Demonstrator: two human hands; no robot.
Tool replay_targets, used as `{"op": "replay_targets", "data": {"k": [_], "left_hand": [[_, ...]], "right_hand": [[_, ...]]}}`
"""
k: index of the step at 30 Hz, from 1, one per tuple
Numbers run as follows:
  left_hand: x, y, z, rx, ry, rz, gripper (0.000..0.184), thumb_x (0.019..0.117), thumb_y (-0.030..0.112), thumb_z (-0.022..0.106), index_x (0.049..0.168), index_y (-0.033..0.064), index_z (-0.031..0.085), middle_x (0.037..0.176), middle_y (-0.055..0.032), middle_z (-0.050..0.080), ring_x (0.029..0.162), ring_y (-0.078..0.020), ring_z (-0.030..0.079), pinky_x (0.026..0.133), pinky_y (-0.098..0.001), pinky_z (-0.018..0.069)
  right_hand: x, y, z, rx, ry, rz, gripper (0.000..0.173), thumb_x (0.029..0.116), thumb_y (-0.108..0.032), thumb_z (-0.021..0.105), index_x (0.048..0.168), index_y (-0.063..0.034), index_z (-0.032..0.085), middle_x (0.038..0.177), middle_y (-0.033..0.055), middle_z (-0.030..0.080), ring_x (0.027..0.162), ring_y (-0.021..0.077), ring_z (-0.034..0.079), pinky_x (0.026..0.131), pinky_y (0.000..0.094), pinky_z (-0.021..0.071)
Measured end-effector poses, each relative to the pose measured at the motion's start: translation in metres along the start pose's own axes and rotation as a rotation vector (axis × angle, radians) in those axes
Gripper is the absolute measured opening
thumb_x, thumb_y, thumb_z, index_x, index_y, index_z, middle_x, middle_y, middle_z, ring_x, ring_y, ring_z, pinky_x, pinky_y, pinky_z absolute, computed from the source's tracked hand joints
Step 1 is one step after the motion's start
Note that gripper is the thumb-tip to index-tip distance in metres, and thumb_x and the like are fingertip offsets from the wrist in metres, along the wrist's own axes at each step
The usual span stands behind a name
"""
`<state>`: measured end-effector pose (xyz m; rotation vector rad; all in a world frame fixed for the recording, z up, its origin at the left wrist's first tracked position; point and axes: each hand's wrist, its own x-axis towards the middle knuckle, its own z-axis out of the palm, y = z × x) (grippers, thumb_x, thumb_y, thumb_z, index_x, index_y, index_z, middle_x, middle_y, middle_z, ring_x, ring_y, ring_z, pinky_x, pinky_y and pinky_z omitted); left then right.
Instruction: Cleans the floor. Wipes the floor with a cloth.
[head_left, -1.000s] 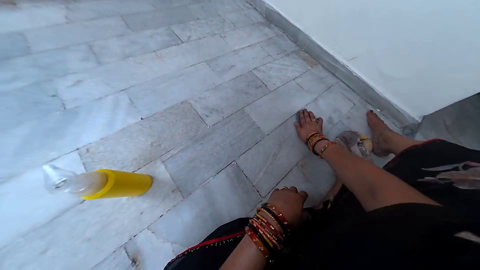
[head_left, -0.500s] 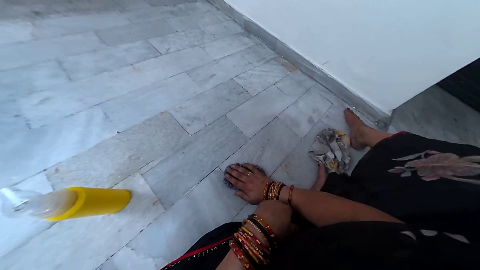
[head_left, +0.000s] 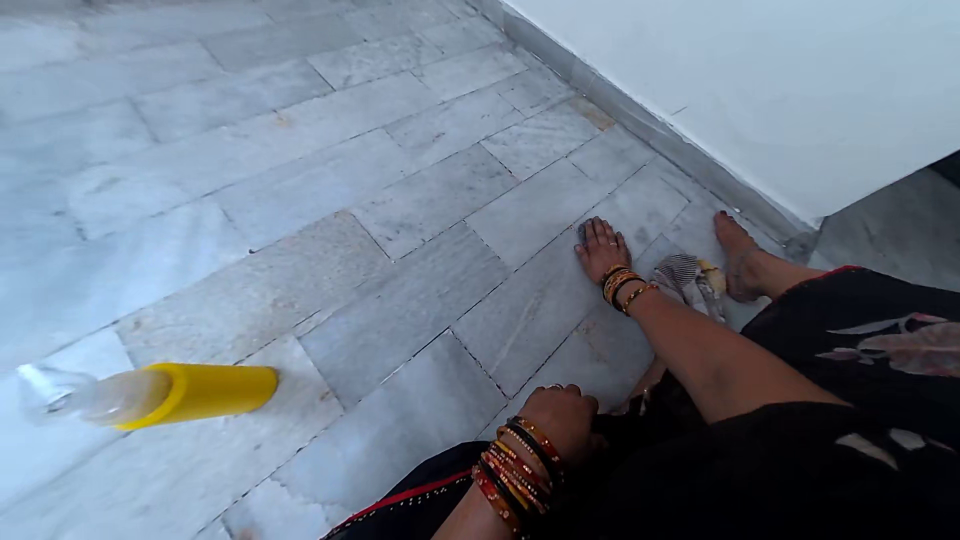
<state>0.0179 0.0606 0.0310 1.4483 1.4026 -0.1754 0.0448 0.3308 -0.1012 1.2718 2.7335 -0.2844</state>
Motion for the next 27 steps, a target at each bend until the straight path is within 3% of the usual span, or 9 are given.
{"op": "replay_targets", "data": {"k": [3,9,12,15,19,21,22,24,27], "left_hand": [[-0.004,0.0,-0.003,0.003,0.02,-0.004,0.05,0.1069,0.042,0.055,0.141,0.0062,0.06,0.147,-0.0208,0.056,0.136,-0.0408,0.055,0.109,-0.0621,0.0443],[-0.018,-0.009,-0.014,-0.036,0.102,-0.029,0.049,0.1076,0.042,0.054,0.141,0.0072,0.061,0.143,-0.0201,0.061,0.135,-0.0394,0.057,0.112,-0.0641,0.0417],[-0.028,-0.019,-0.021,-0.031,0.134,-0.085,0.049,0.1076,0.045,0.053,0.13,0.0038,0.067,0.131,-0.0224,0.067,0.127,-0.0412,0.061,0.108,-0.0668,0.0429],[-0.037,-0.022,-0.022,-0.054,0.195,-0.065,0.048,0.1082,0.042,0.053,0.125,0.0,0.068,0.127,-0.0236,0.068,0.124,-0.041,0.062,0.108,-0.0641,0.0433],[-0.065,-0.034,-0.03,-0.208,0.353,-0.081,0.042,0.1071,0.035,0.059,0.128,-0.0005,0.068,0.128,-0.0218,0.069,0.123,-0.0378,0.064,0.109,-0.0592,0.0454],[-0.08,-0.055,-0.032,-0.24,0.485,-0.144,0.042,0.1061,0.037,0.061,0.129,0.0033,0.069,0.13,-0.0197,0.069,0.124,-0.0372,0.064,0.109,-0.0602,0.0461],[-0.085,-0.067,-0.033,-0.251,0.54,-0.173,0.043,0.1061,0.038,0.061,0.133,0.0047,0.067,0.133,-0.0199,0.067,0.126,-0.0379,0.063,0.109,-0.061,0.0455],[-0.09,-0.084,-0.035,-0.285,0.611,-0.23,0.049,0.1058,0.039,0.061,0.143,0.0069,0.06,0.139,-0.0212,0.063,0.129,-0.0393,0.06,0.109,-0.0613,0.0445],[-0.09,-0.094,-0.035,-0.349,0.669,-0.307,0.061,0.1039,0.043,0.063,0.155,0.0126,0.047,0.147,-0.0205,0.057,0.133,-0.04,0.058,0.11,-0.0618,0.0445]], "right_hand": [[-0.022,-0.031,0.008,0.001,0.033,-0.071,0.078,0.1073,-0.054,0.035,0.164,-0.0029,0.018,0.172,0.0185,0.013,0.16,0.0354,0.011,0.126,0.0602,0.0096],[-0.124,-0.116,0.043,0.022,0.044,-0.579,0.076,0.1039,-0.057,0.044,0.162,-0.009,0.032,0.17,0.0139,0.024,0.159,0.0316,0.019,0.126,0.0599,0.0137],[-0.156,-0.14,0.042,0.042,0.019,-0.721,0.061,0.1081,-0.043,0.04,0.16,-0.0108,0.038,0.168,0.0108,0.031,0.157,0.0262,0.026,0.126,0.0506,0.0209],[-0.177,-0.168,-0.039,0.135,-0.379,-0.571,0.053,0.111,-0.022,0.043,0.161,-0.0087,0.033,0.171,0.0118,0.023,0.159,0.0269,0.018,0.127,0.0478,0.0166],[-0.175,-0.175,-0.071,0.434,-0.386,-0.383,0.041,0.1039,-0.002,0.052,0.144,0.0028,0.055,0.158,0.0231,0.044,0.148,0.0367,0.041,0.122,0.0464,0.031],[-0.176,-0.183,-0.092,0.502,-0.418,-0.144,0.039,0.1023,0.003,0.054,0.141,0.0023,0.056,0.154,0.0199,0.048,0.143,0.031,0.047,0.119,0.0412,0.0373],[-0.169,-0.177,-0.088,0.638,-0.393,-0.1,0.042,0.1018,0.005,0.053,0.144,0.0061,0.053,0.152,0.0245,0.049,0.14,0.0344,0.049,0.117,0.0442,0.0391],[-0.157,-0.161,-0.077,1.005,-0.355,0.051,0.04,0.1063,0.0,0.046,0.146,0.0062,0.049,0.144,0.0254,0.054,0.128,0.0319,0.057,0.108,0.0445,0.0445],[-0.152,-0.146,-0.067,1.442,-0.346,0.355,0.031,0.1065,-0.028,0.043,0.129,-0.0126,0.057,0.101,0.0044,0.066,0.082,0.0112,0.064,0.071,0.0309,0.0545]]}}
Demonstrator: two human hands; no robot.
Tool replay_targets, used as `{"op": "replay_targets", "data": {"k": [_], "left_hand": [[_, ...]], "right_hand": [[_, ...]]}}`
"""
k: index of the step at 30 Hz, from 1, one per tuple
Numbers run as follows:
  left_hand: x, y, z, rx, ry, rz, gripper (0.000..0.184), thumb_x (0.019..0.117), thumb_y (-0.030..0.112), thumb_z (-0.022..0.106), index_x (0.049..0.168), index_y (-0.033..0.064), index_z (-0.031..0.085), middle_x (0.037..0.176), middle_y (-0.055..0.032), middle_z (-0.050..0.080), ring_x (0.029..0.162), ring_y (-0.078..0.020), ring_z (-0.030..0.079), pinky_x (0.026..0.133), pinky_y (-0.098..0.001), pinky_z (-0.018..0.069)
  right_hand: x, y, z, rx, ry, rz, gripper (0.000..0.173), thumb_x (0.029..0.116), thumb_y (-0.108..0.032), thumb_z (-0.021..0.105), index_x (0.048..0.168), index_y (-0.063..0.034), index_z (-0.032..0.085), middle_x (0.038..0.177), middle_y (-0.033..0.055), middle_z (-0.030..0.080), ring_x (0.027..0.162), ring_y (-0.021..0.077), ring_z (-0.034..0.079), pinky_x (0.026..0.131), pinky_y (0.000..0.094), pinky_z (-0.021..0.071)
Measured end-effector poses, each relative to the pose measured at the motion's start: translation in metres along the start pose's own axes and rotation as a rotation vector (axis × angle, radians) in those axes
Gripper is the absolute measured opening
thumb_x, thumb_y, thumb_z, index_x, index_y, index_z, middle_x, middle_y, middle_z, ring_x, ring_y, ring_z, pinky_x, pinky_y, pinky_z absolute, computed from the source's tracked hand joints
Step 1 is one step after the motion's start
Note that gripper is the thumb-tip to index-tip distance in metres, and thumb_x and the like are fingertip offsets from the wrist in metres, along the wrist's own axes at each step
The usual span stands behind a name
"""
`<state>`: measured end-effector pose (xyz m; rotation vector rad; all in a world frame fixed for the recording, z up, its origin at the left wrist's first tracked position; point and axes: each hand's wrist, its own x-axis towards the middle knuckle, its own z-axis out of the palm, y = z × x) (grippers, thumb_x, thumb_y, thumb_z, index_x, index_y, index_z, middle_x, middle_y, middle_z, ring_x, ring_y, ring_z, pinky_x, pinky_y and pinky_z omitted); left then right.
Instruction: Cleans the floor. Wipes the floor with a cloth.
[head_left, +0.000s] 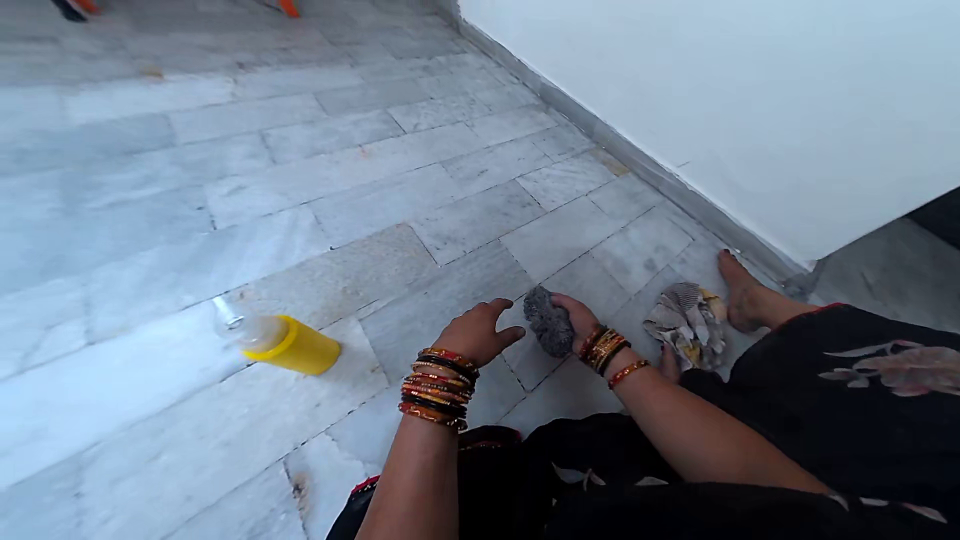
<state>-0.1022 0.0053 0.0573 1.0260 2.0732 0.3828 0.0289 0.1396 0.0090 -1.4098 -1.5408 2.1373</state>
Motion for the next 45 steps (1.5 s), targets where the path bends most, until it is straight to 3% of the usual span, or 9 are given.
{"op": "replay_targets", "data": {"k": [2,4,8,16,23,30,34,39,45], "left_hand": [[0.001,0.0,0.001,-0.055,0.038,-0.029,0.068,0.103,0.043,0.065,0.159,0.013,0.041,0.151,-0.0213,0.054,0.135,-0.0413,0.056,0.111,-0.0625,0.0432],[0.001,0.0,0.001,-0.119,0.09,-0.044,0.074,0.1024,0.042,0.066,0.161,0.0107,0.035,0.151,-0.0239,0.053,0.135,-0.0435,0.056,0.111,-0.0631,0.0433],[0.004,-0.003,0.001,-0.285,0.126,-0.045,0.076,0.1039,0.04,0.064,0.162,0.0059,0.03,0.153,-0.0243,0.051,0.136,-0.0416,0.056,0.114,-0.0593,0.0427],[0.001,0.0,-0.002,-0.496,0.176,0.094,0.039,0.1062,0.016,0.061,0.142,0.0018,0.058,0.111,-0.0162,0.072,0.096,-0.0246,0.067,0.09,-0.0446,0.0527],[0.001,-0.004,-0.002,-0.75,0.235,0.128,0.03,0.1056,0.009,0.06,0.134,0.0011,0.062,0.111,-0.0167,0.068,0.093,-0.0222,0.07,0.089,-0.0405,0.0592],[-0.002,-0.006,-0.002,-0.745,0.315,0.157,0.03,0.1059,0.007,0.059,0.135,0.0012,0.062,0.113,-0.0181,0.068,0.093,-0.0235,0.069,0.088,-0.0426,0.0582],[-0.001,-0.009,-0.004,-0.697,0.44,0.16,0.029,0.1058,0.007,0.058,0.134,0.0017,0.063,0.108,-0.0165,0.07,0.09,-0.0216,0.068,0.087,-0.0425,0.0567],[0.0,-0.009,0.0,-0.737,0.538,0.156,0.026,0.1049,0.007,0.06,0.13,0.0014,0.065,0.102,-0.0131,0.069,0.084,-0.0158,0.067,0.083,-0.0366,0.0571],[0.002,-0.01,0.001,-0.726,0.557,0.167,0.027,0.1045,0.008,0.061,0.13,0.0025,0.065,0.103,-0.0119,0.069,0.084,-0.0152,0.067,0.084,-0.0369,0.057]], "right_hand": [[0.0,0.003,-0.009,0.201,-0.047,0.048,0.026,0.1043,-0.035,0.043,0.108,-0.016,0.061,0.082,-0.0008,0.066,0.068,0.0084,0.065,0.06,0.0285,0.0548],[0.003,0.009,-0.017,0.28,-0.13,0.019,0.028,0.1042,-0.035,0.039,0.101,-0.017,0.061,0.08,-0.0017,0.068,0.069,0.0083,0.067,0.059,0.0285,0.0563],[-0.015,-0.003,-0.012,0.157,-0.151,0.011,0.039,0.1056,-0.039,0.031,0.12,-0.0169,0.06,0.09,-0.0025,0.068,0.071,0.004,0.064,0.059,0.0242,0.0525],[0.0,0.006,-0.023,0.172,-0.323,-0.047,0.044,0.1059,-0.042,0.029,0.121,-0.0196,0.064,0.091,-0.0048,0.07,0.071,0.0005,0.065,0.058,0.0205,0.0528],[0.024,0.008,-0.038,0.279,-0.425,0.07,0.065,0.1063,-0.044,0.007,0.138,-0.013,0.055,0.123,0.0122,0.067,0.108,0.027,0.066,0.087,0.047,0.0541],[0.038,-0.004,-0.079,-0.078,-0.057,-0.047,0.041,0.1124,-0.027,0.036,0.136,-0.0009,0.056,0.13,0.0151,0.064,0.113,0.023,0.065,0.093,0.0403,0.0533],[0.047,-0.013,-0.143,-0.61,0.306,-0.289,0.037,0.1104,-0.02,0.046,0.136,0.0015,0.061,0.14,0.0256,0.06,0.131,0.0383,0.056,0.109,0.0557,0.0425],[0.051,-0.002,-0.233,-0.723,0.768,-0.165,0.037,0.1063,-0.019,0.051,0.137,-0.0031,0.063,0.143,0.0282,0.056,0.135,0.0456,0.051,0.111,0.0632,0.0393],[0.058,0.026,-0.269,-0.984,0.545,-0.063,0.049,0.0981,-0.004,0.06,0.146,-0.0049,0.056,0.153,0.0278,0.047,0.146,0.0446,0.04,0.119,0.0611,0.0313]]}}
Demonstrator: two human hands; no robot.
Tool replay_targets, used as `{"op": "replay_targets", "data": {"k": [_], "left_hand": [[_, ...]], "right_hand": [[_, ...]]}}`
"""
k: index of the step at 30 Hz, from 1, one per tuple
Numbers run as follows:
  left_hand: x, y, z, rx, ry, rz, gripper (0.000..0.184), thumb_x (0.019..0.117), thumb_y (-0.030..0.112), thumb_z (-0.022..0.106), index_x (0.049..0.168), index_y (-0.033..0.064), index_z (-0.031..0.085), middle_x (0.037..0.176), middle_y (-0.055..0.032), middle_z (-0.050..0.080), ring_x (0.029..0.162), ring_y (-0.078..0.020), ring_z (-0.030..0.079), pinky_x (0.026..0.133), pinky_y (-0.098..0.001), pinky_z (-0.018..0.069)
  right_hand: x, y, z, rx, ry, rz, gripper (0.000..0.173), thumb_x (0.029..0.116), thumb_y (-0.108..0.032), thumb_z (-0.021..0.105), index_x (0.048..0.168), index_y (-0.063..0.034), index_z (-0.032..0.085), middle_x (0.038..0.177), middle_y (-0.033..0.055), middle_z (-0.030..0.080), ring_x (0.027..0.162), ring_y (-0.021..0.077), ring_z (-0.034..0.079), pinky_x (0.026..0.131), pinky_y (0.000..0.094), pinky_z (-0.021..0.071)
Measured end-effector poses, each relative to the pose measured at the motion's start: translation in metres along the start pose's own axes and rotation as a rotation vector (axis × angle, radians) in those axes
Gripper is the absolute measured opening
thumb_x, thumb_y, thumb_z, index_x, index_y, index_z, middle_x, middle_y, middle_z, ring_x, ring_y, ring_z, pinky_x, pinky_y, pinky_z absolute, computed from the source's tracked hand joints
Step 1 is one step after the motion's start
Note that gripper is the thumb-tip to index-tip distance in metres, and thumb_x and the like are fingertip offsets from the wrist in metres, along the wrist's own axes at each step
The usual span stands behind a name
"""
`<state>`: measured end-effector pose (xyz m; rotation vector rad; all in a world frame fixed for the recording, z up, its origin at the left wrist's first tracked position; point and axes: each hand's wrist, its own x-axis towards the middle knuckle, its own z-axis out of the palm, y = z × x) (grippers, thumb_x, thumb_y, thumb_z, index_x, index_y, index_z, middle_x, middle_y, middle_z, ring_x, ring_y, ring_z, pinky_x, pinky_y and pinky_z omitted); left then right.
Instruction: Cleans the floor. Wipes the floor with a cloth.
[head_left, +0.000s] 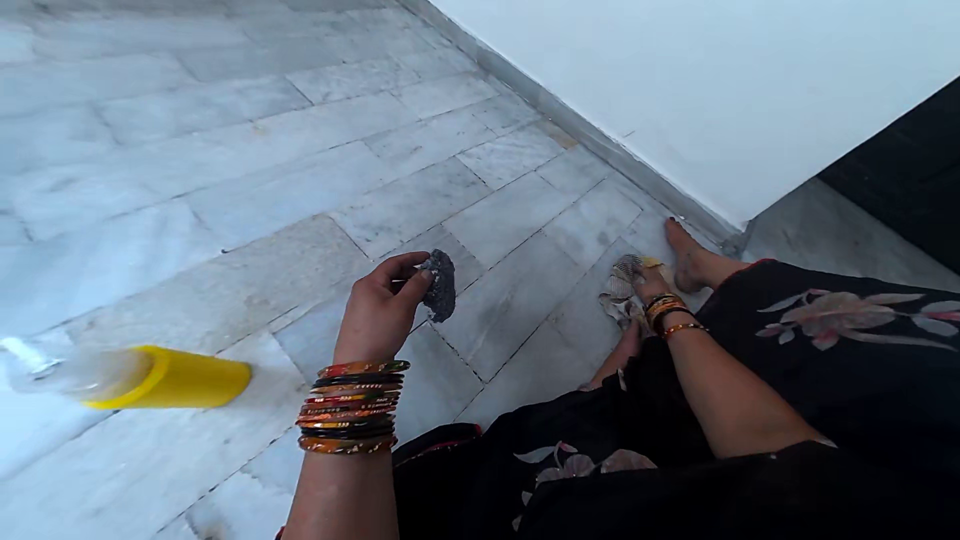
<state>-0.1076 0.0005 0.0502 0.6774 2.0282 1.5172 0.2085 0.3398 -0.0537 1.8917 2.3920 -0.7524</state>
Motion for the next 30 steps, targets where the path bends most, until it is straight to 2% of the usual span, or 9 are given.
{"op": "replay_targets", "data": {"k": [4,8,12,17,21,23,25,28,30], "left_hand": [[0.001,-0.002,-0.001,0.015,0.01,0.016,0.026,0.1043,0.008,0.061,0.129,0.0032,0.066,0.1,-0.0096,0.07,0.083,-0.0135,0.067,0.083,-0.0352,0.0576],[0.003,-0.004,0.0,0.08,0.002,0.033,0.026,0.1043,0.01,0.062,0.13,0.0063,0.067,0.096,-0.0083,0.07,0.082,-0.0148,0.067,0.082,-0.0381,0.0568],[0.002,-0.003,0.001,0.15,0.001,0.027,0.027,0.1049,0.011,0.062,0.131,0.0066,0.066,0.098,-0.0095,0.07,0.083,-0.0167,0.067,0.083,-0.0408,0.0554],[-0.001,0.001,0.002,0.161,-0.011,0.02,0.027,0.1056,0.011,0.06,0.132,0.0052,0.066,0.101,-0.0113,0.071,0.085,-0.0187,0.067,0.084,-0.0424,0.0547],[0.0,0.001,0.003,0.17,-0.018,0.029,0.026,0.105,0.011,0.062,0.131,0.0059,0.066,0.1,-0.0109,0.07,0.084,-0.0191,0.066,0.083,-0.043,0.0543],[0.0,0.0,0.004,0.175,-0.02,0.035,0.026,0.1053,0.011,0.061,0.13,0.0056,0.067,0.101,-0.0119,0.071,0.085,-0.0205,0.067,0.084,-0.0441,0.0548],[-0.001,0.001,0.004,0.188,-0.025,0.033,0.027,0.1056,0.011,0.061,0.131,0.0044,0.066,0.104,-0.0144,0.071,0.088,-0.0232,0.068,0.085,-0.0466,0.055],[0.0,0.001,0.004,0.192,-0.023,0.025,0.028,0.1052,0.011,0.062,0.132,0.0043,0.065,0.104,-0.0139,0.07,0.088,-0.0227,0.067,0.086,-0.0459,0.0547],[0.001,-0.001,0.005,0.195,-0.018,0.03,0.027,0.105,0.011,0.062,0.132,0.0047,0.066,0.104,-0.0132,0.071,0.087,-0.0221,0.067,0.085,-0.0449,0.055]], "right_hand": [[0.02,0.012,0.0,0.033,-0.048,-0.111,0.063,0.1021,-0.025,0.064,0.157,-0.0073,0.041,0.16,0.0289,0.037,0.15,0.0474,0.033,0.121,0.0662,0.0236],[0.011,-0.017,-0.005,-0.081,0.055,0.012,0.078,0.0911,-0.044,0.077,0.155,-0.0118,0.046,0.158,0.0282,0.037,0.143,0.0525,0.037,0.11,0.0717,0.0343],[0.003,-0.04,-0.008,-0.262,0.121,0.026,0.039,0.0957,-0.022,0.071,0.132,-0.0065,0.068,0.145,0.024,0.055,0.14,0.0486,0.042,0.105,0.0705,0.0361],[0.01,-0.06,-0.045,-0.271,-0.086,-0.011,0.036,0.1053,-0.026,0.056,0.132,-0.0032,0.065,0.132,0.0298,0.063,0.126,0.0477,0.06,0.103,0.0686,0.043],[0.004,-0.093,-0.059,0.285,-0.077,-0.041,0.041,0.109,-0.024,0.052,0.134,0.0071,0.06,0.138,0.0294,0.059,0.132,0.0396,0.055,0.113,0.0554,0.0388],[0.01,-0.097,-0.048,0.835,-0.028,0.02,0.05,0.112,-0.034,0.04,0.151,-0.0024,0.042,0.143,0.0186,0.057,0.126,0.0267,0.06,0.104,0.042,0.0513],[0.021,-0.094,-0.036,0.938,0.004,0.062,0.053,0.1129,-0.041,0.033,0.155,-0.0084,0.036,0.139,0.0159,0.063,0.117,0.0247,0.067,0.094,0.0396,0.0547],[0.034,-0.065,-0.013,0.382,0.01,-0.173,0.049,0.1121,-0.03,0.04,0.152,-0.0034,0.047,0.152,0.0206,0.052,0.144,0.035,0.047,0.119,0.0575,0.0332],[0.04,-0.053,0.003,0.047,0.036,-0.313,0.051,0.109,-0.036,0.046,0.154,-0.0137,0.048,0.164,0.0199,0.037,0.153,0.0431,0.029,0.117,0.0726,0.0206]]}}
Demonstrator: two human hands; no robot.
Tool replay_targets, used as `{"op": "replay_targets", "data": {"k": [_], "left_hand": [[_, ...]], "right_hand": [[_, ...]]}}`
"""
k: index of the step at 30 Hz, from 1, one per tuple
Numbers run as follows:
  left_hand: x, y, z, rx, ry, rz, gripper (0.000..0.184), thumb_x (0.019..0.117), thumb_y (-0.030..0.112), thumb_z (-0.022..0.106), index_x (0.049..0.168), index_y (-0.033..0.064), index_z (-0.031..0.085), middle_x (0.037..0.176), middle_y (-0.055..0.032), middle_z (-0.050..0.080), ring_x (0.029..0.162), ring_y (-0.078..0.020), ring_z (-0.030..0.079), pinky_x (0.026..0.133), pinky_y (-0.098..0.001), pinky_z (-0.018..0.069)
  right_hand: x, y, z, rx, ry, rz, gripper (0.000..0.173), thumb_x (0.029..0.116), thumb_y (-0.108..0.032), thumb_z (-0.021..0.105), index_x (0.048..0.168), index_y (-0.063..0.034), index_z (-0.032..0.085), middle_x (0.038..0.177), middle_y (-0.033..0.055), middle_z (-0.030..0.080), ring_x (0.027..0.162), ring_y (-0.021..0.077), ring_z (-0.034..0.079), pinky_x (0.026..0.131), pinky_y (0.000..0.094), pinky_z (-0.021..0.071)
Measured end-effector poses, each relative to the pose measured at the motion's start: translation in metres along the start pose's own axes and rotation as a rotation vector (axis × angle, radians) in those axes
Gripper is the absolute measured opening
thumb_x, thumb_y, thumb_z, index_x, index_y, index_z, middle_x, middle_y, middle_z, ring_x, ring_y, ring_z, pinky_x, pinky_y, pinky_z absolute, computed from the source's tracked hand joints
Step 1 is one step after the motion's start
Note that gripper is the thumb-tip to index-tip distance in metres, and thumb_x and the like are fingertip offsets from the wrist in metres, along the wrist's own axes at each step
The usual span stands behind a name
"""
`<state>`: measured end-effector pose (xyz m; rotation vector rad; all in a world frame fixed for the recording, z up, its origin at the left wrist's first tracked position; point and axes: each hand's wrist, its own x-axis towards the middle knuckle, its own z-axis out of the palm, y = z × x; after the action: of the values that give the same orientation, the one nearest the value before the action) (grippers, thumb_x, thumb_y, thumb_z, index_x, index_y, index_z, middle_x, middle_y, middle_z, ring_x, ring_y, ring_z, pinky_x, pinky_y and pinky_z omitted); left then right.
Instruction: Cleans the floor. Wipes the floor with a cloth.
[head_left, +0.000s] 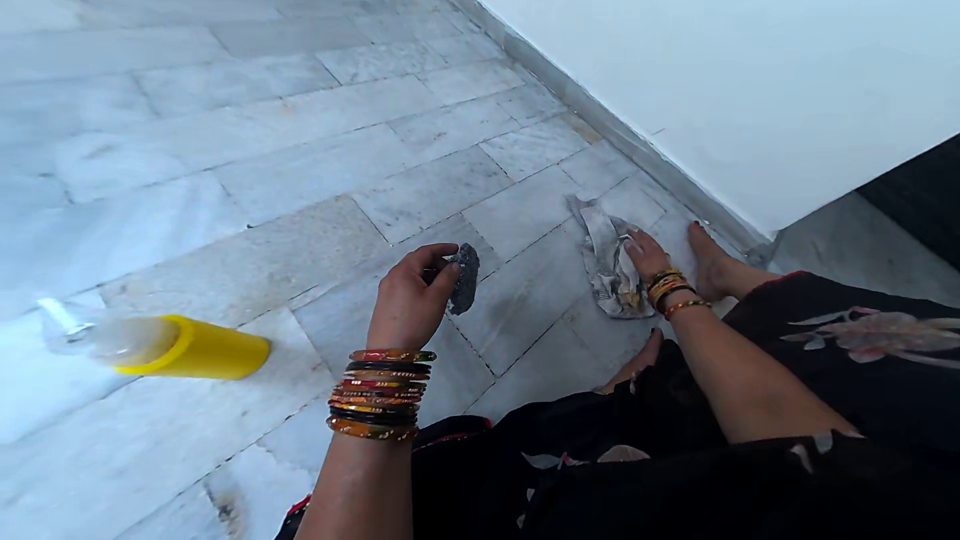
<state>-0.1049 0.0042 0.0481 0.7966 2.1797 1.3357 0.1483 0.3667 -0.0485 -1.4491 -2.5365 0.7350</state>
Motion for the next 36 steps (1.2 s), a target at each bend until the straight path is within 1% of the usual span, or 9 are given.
{"op": "replay_targets", "data": {"k": [2,5,8,16,20,24,28,31,36], "left_hand": [[0.0,-0.002,0.003,0.021,-0.001,0.01,0.027,0.1049,0.011,0.062,0.131,0.0052,0.066,0.103,-0.0127,0.071,0.086,-0.0212,0.067,0.083,-0.0433,0.0552],[0.001,-0.002,0.005,0.054,0.004,0.03,0.026,0.1046,0.01,0.063,0.13,0.0046,0.067,0.103,-0.0134,0.07,0.084,-0.022,0.067,0.082,-0.0448,0.055],[0.003,-0.001,0.003,0.061,0.016,0.034,0.026,0.1045,0.012,0.063,0.129,0.0051,0.068,0.102,-0.0125,0.07,0.083,-0.0207,0.066,0.08,-0.0434,0.0551],[0.003,0.004,0.0,0.018,0.047,0.071,0.025,0.1041,0.012,0.064,0.128,0.0078,0.068,0.098,-0.0074,0.069,0.079,-0.0146,0.064,0.076,-0.0361,0.0538],[0.003,0.003,-0.002,0.015,0.051,0.077,0.025,0.1044,0.012,0.063,0.128,0.0072,0.068,0.101,-0.0095,0.07,0.081,-0.0163,0.065,0.078,-0.0386,0.0545],[0.005,-0.001,-0.004,0.029,0.067,0.099,0.026,0.1042,0.012,0.063,0.129,0.0074,0.068,0.1,-0.0097,0.07,0.082,-0.0178,0.066,0.08,-0.0409,0.0552],[0.004,-0.003,-0.003,0.059,0.062,0.093,0.026,0.1046,0.011,0.062,0.129,0.0058,0.067,0.102,-0.0128,0.071,0.084,-0.0217,0.067,0.082,-0.0453,0.0559],[0.001,-0.004,-0.002,0.07,0.073,0.081,0.026,0.1047,0.011,0.062,0.129,0.0054,0.067,0.102,-0.0133,0.071,0.085,-0.0223,0.067,0.083,-0.046,0.0553],[-0.005,-0.004,-0.003,0.08,0.103,0.057,0.025,0.104,0.01,0.063,0.128,0.0049,0.068,0.101,-0.0129,0.07,0.083,-0.0209,0.066,0.081,-0.0441,0.0549]], "right_hand": [[-0.004,0.0,0.016,-0.17,0.004,-0.023,0.056,0.1065,-0.047,0.049,0.157,-0.0226,0.046,0.17,0.0151,0.025,0.156,0.0461,0.017,0.117,0.075,0.0173],[-0.013,-0.008,0.04,-0.286,-0.041,0.01,0.065,0.1042,-0.059,0.045,0.161,-0.0301,0.036,0.172,0.0159,0.018,0.158,0.0471,0.008,0.118,0.0764,0.0106],[-0.022,-0.019,0.064,-0.354,-0.054,-0.002,0.068,0.1029,-0.063,0.044,0.162,-0.032,0.033,0.172,0.0162,0.018,0.158,0.0459,0.006,0.119,0.0756,0.0023],[-0.103,-0.098,0.127,-0.318,-0.037,-0.285,0.069,0.1005,-0.058,0.05,0.159,-0.0226,0.042,0.165,0.023,0.033,0.155,0.0509,0.015,0.118,0.0781,0.0056],[-0.147,-0.164,0.152,-0.315,-0.218,-0.308,0.073,0.1029,-0.057,0.047,0.164,-0.02,0.031,0.168,0.0235,0.024,0.157,0.0508,0.007,0.117,0.0789,0.0021],[-0.179,-0.213,0.171,-0.253,-0.386,-0.361,0.075,0.1036,-0.062,0.039,0.164,-0.0185,0.03,0.17,0.0224,0.017,0.158,0.0478,-0.002,0.118,0.0772,-0.0052],[-0.184,-0.252,0.163,-0.285,-0.617,-0.413,0.074,0.1047,-0.058,0.04,0.166,-0.0197,0.022,0.171,0.0191,0.017,0.158,0.0454,0.003,0.119,0.0756,0.0071],[-0.17,-0.239,0.162,-0.297,-0.62,-0.55,0.072,0.1043,-0.059,0.044,0.165,-0.0226,0.027,0.17,0.0139,0.025,0.158,0.04,0.014,0.121,0.0713,0.0139],[-0.129,-0.181,0.152,-0.307,-0.345,-0.566,0.067,0.1037,-0.058,0.046,0.16,-0.0226,0.04,0.167,0.0104,0.036,0.157,0.0395,0.019,0.12,0.0706,0.015]]}}
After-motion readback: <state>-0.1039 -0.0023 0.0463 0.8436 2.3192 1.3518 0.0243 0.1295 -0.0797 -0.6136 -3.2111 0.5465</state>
